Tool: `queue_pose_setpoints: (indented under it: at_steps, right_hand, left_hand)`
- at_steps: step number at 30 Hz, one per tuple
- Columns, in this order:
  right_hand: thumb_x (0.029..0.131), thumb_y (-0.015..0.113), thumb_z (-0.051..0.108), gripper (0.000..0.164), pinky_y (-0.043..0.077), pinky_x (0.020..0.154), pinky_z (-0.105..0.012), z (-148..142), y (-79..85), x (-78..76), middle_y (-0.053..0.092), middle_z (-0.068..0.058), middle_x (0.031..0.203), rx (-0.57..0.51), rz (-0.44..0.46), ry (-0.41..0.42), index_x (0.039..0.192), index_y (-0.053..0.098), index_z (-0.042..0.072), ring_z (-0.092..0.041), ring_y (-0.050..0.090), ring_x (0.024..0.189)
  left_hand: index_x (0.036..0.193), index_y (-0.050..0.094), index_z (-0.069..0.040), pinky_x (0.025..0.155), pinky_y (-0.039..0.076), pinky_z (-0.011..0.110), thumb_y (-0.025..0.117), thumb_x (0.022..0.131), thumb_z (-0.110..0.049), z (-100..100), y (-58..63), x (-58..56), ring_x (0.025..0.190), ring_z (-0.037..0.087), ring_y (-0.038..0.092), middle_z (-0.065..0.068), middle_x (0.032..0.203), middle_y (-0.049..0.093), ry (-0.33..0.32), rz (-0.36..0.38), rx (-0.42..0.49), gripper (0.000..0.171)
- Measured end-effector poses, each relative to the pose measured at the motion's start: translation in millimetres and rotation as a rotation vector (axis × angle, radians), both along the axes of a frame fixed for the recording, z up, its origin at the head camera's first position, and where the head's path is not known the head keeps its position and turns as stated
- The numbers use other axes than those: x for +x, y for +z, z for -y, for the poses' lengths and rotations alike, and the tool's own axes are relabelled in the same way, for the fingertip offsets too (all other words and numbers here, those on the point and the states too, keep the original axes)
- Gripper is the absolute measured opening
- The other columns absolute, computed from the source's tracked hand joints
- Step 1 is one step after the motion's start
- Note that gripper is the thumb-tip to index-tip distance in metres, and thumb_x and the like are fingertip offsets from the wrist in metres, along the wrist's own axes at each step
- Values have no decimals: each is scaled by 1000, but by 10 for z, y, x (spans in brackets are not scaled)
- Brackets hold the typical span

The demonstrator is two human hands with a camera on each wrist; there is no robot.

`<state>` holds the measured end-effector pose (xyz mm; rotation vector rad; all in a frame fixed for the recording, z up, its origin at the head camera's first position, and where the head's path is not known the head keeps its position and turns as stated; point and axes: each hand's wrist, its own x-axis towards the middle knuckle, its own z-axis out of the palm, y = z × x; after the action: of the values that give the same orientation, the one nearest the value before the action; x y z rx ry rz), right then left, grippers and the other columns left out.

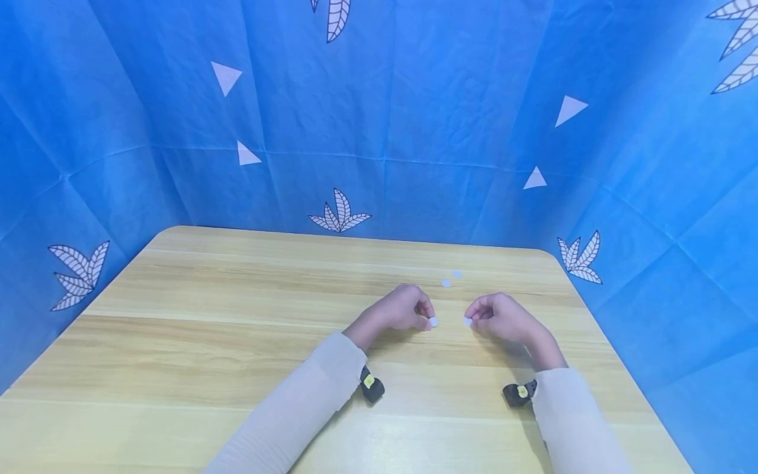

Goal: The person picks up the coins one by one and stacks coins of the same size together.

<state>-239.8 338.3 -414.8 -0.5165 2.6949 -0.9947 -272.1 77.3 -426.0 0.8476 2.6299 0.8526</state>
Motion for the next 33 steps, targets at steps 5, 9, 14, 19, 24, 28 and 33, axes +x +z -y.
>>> queue_pose_setpoints:
  at_steps: [5, 9, 14, 19, 24, 28, 33]
  right_hand:
    - [90, 75, 5, 15, 53, 76, -27, -2, -31, 0, 70, -3, 92, 4, -8, -1, 105, 74, 5, -18, 63, 85]
    - [90, 75, 6, 16, 53, 75, -26, 15, -35, 15, 71, -3, 93, -16, -9, 8, 106, 73, 3, -16, 63, 84]
    - [91, 75, 6, 18, 53, 75, -25, 39, -28, 39, 72, -5, 95, -37, -1, 20, 108, 73, 2, -17, 64, 87]
    - [91, 75, 6, 17, 54, 78, -25, 58, -17, 40, 73, -4, 97, -32, -13, 41, 108, 74, 2, -18, 66, 89]
    - [91, 75, 6, 17, 54, 79, -25, 65, -24, 33, 74, -5, 96, -50, -5, 69, 107, 74, 2, -18, 67, 89]
    - [91, 75, 6, 17, 54, 78, -25, 67, -27, 41, 74, -5, 96, -59, 5, 61, 107, 75, 2, -18, 66, 89]
    - [91, 75, 5, 16, 53, 79, -25, 78, -10, 51, 73, -5, 96, -57, 3, 37, 107, 75, 3, -20, 66, 90]
  left_hand:
    - [88, 76, -20, 76, 47, 20, 84, 87, -23, -1, 12, 6, 81, 5, 57, -13, 81, 64, 5, 7, 4, 9]
    - [88, 76, -20, 75, 47, 20, 85, 87, -22, -2, 11, 11, 81, 5, 57, -12, 81, 64, 10, 12, 6, 9]
    - [88, 76, -20, 76, 47, 20, 85, 87, -22, -2, 9, 10, 81, 5, 57, -12, 81, 64, 12, 14, 1, 9]
    - [88, 75, -20, 76, 47, 21, 85, 87, -22, -3, 9, 14, 81, 6, 57, -12, 82, 64, 13, 25, 14, 10]
    - [88, 75, -20, 75, 48, 21, 85, 87, -21, -14, 3, 27, 81, 6, 57, -12, 82, 64, 25, 29, 18, 10]
    - [88, 76, -20, 75, 48, 21, 85, 87, -21, -15, 12, 38, 81, 6, 58, -11, 82, 64, 29, 39, 18, 9]
    - [89, 75, -19, 75, 48, 22, 84, 87, -19, -7, 40, 36, 81, 7, 58, -10, 82, 65, 21, 56, 25, 9]
